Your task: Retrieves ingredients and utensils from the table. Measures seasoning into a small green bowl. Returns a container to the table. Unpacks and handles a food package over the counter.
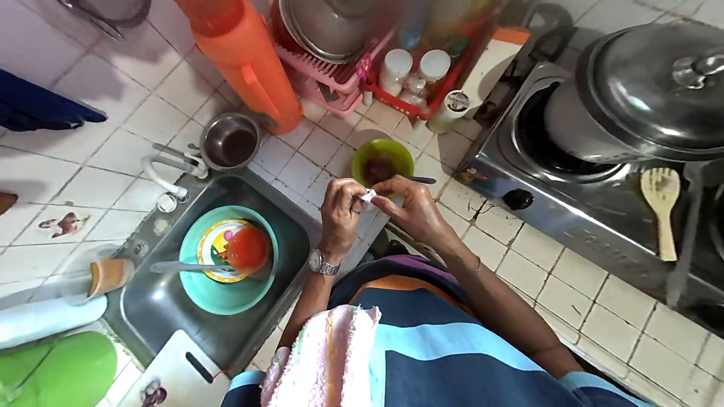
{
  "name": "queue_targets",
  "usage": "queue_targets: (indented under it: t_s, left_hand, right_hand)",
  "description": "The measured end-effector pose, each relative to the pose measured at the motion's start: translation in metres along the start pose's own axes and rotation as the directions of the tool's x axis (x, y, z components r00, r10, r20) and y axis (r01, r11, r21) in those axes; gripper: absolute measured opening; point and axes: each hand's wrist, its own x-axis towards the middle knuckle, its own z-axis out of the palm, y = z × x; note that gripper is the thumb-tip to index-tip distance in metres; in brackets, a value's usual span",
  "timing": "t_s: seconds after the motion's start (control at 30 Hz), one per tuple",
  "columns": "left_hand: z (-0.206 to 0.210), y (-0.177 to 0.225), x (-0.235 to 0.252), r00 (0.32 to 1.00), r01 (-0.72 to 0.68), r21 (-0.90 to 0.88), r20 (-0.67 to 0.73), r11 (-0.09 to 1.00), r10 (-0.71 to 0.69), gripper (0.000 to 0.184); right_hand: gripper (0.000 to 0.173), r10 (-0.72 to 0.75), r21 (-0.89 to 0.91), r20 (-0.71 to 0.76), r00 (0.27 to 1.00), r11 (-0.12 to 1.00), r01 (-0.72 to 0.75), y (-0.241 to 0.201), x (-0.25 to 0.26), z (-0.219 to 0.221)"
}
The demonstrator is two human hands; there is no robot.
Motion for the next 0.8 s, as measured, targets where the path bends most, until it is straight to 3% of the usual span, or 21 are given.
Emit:
queue_targets:
  t_s: [0.1, 0.3, 0.43, 0.57, 0.63, 0.7, 0.8]
  left_hand:
    - [-0.001, 0.001, 0.0, 0.998, 0.011, 0.036, 0.062, 0.999, -0.013, 0.004]
    - [-0.007, 0.002, 0.0, 0.97, 0.138, 0.071, 0.191, 0.988, -0.149, 0.01]
    - [-0.013, 0.003, 0.005, 0.935, 0.268, -0.021, 0.246, 0.963, -0.255, 0.017]
    - [-0.015, 0.023, 0.011, 0.771, 0.627, -0.177, 0.281, 0.759, -0.572, 0.034]
    - [-0.014, 0.031, 0.01, 0.73, 0.681, -0.198, 0.259, 0.705, -0.632, 0.03]
    - [-0.013, 0.034, 0.005, 0.762, 0.645, -0.183, 0.214, 0.742, -0.61, 0.026]
    - [-0.013, 0.033, -0.004, 0.91, 0.406, -0.124, 0.151, 0.905, -0.387, 0.03]
  right_hand:
    - [0.015, 0.029, -0.079, -0.004, 1.0, 0.996, -0.029, -0.003, 0.003, 0.003]
    - [0.007, 0.107, 0.138, 0.039, 0.993, 0.984, -0.112, 0.014, 0.004, 0.004]
    - [0.004, 0.1, 0.187, -0.043, 0.994, 0.978, -0.09, 0.016, 0.006, 0.004]
    - [0.004, 0.069, 0.247, -0.109, 0.992, 0.968, -0.041, 0.007, 0.01, 0.012]
    - [0.005, 0.024, 0.226, -0.125, 0.992, 0.974, 0.005, 0.004, 0.013, 0.014]
    - [0.006, -0.035, 0.16, -0.153, 0.988, 0.985, 0.059, 0.005, 0.015, 0.016]
    - [0.008, -0.061, 0.085, -0.183, 0.981, 0.993, 0.078, 0.005, 0.017, 0.018]
